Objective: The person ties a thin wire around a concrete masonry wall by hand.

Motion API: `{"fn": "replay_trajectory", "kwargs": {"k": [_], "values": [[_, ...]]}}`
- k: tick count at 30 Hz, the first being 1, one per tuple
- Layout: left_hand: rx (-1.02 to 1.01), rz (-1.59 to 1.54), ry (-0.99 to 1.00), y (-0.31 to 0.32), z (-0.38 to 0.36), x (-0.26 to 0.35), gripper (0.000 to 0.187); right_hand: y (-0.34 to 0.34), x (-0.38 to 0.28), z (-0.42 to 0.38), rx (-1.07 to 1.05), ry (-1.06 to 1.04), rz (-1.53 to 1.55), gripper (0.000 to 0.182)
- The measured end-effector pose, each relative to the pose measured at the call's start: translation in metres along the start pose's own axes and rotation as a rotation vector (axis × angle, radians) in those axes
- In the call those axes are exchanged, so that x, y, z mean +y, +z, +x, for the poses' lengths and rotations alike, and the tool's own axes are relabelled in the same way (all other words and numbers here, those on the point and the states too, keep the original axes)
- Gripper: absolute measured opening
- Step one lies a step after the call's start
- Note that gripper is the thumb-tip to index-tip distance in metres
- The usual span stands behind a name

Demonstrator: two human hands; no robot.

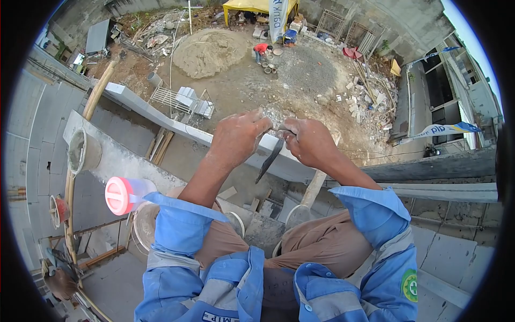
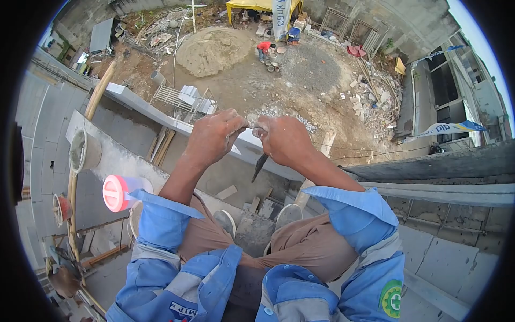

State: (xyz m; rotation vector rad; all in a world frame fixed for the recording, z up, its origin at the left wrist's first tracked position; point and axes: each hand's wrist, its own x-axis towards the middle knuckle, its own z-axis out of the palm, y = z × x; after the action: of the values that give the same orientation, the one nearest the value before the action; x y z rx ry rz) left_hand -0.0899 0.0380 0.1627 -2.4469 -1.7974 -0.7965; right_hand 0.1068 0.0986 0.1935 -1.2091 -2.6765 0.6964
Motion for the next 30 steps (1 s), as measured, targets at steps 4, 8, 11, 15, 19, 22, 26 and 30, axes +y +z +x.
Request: {"fn": "replay_trajectory", "kwargs": {"k": [4, 8, 11, 15, 19, 22, 26, 30], "values": [[-0.003, 0.011, 0.039, -0.003, 0.0, -0.002, 0.015, -0.002, 0.005, 0.005, -0.152, 0.11, 0.449, 0.015], [-0.003, -0.023, 0.016, -0.01, 0.001, -0.003, 0.014, 0.001, 0.018, 0.007, -0.367, 0.443, 1.188, 0.017], [-0.023, -0.033, 0.017, -0.011, -0.001, -0.005, 0.014, -0.005, -0.001, 0.004, -0.266, 0.286, 0.762, 0.014], [-0.043, -0.009, 0.015, -0.007, -0.003, -0.007, 0.013, 0.005, 0.007, -0.001, 0.033, -0.18, 0.234, 0.015], [-0.096, -0.029, 0.032, -0.005, -0.001, -0.003, 0.013, -0.004, 0.007, 0.001, -0.145, 0.016, 0.329, 0.017], [-0.101, -0.006, 0.07, 0.002, -0.002, 0.0, 0.012, 0.004, 0.007, 0.0, -0.14, 0.028, 0.289, 0.016], [-0.143, 0.052, 0.095, 0.004, -0.002, 0.008, 0.013, 0.011, 0.01, 0.003, -0.139, -0.023, 0.161, 0.016], [-0.126, -0.022, -0.027, 0.002, -0.004, -0.004, 0.014, -0.009, 0.004, 0.004, -0.253, 0.072, 0.324, 0.017]]}}
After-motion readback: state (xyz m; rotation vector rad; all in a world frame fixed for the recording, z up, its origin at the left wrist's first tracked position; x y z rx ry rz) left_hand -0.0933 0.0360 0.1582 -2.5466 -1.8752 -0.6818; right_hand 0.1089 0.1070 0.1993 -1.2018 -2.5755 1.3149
